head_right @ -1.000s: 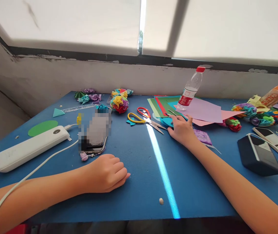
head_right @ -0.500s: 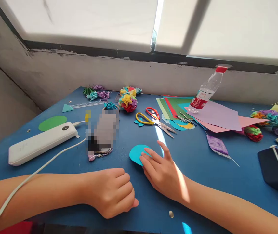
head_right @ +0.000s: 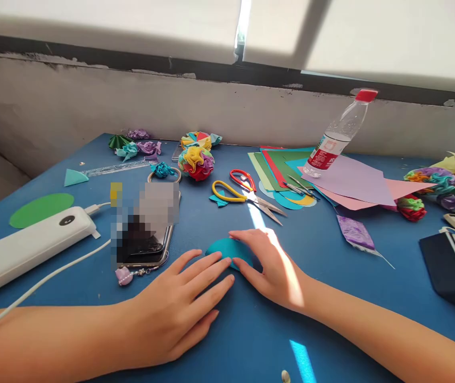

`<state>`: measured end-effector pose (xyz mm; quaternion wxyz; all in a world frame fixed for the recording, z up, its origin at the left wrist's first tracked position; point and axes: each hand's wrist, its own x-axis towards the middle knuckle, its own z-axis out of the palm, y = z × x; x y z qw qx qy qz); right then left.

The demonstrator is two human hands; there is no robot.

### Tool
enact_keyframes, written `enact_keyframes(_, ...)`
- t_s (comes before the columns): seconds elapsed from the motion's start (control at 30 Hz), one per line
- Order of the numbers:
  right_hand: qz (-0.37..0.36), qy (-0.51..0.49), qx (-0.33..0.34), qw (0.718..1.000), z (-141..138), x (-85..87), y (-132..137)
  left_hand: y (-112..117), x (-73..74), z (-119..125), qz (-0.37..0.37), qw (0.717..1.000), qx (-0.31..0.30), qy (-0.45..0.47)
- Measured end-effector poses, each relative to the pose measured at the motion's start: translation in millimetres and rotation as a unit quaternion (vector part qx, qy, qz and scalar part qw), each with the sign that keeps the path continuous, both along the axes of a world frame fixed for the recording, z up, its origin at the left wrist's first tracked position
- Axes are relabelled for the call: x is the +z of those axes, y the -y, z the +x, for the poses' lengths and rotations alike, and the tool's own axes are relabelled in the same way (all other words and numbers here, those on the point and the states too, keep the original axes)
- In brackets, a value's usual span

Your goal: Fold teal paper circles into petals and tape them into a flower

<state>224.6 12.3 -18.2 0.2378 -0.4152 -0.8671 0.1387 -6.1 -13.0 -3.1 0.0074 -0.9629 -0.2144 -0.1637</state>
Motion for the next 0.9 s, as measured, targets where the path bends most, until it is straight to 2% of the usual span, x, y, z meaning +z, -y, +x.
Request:
enact_keyframes(0.13, 0.043, 0.063, 0.058, 0.995, -0.8, 1.9, 1.8, -0.1, -3.2, 0.5, -0.023, 0.999, 0.029, -0.017)
enact_keyframes(0.27, 0.143, 0.086, 0.049, 0.985, 0.8, 0.7, 6.9, -0.3, -2.4, 0.2, -0.037, 0.998, 0.03, -0.039)
enact_keyframes(0.33, 0.165, 0.09, 0.051, 0.981, 1.5, 0.3, 8.9, -0.2, -1.4, 0.3, -0.04, 0.997, 0.033, -0.054)
enact_keyframes(0.63, 0.168, 0.073, 0.043, 0.982, 1.4, 2.2, 8.9, -1.3, -2.2, 0.7, -0.042, 0.997, 0.038, -0.058)
enact_keyframes(0.9, 0.159, 0.105, 0.035, 0.981, 2.4, 0.7, 8.8, -2.7, -0.9, 0.4, -0.048, 0.997, 0.039, -0.053)
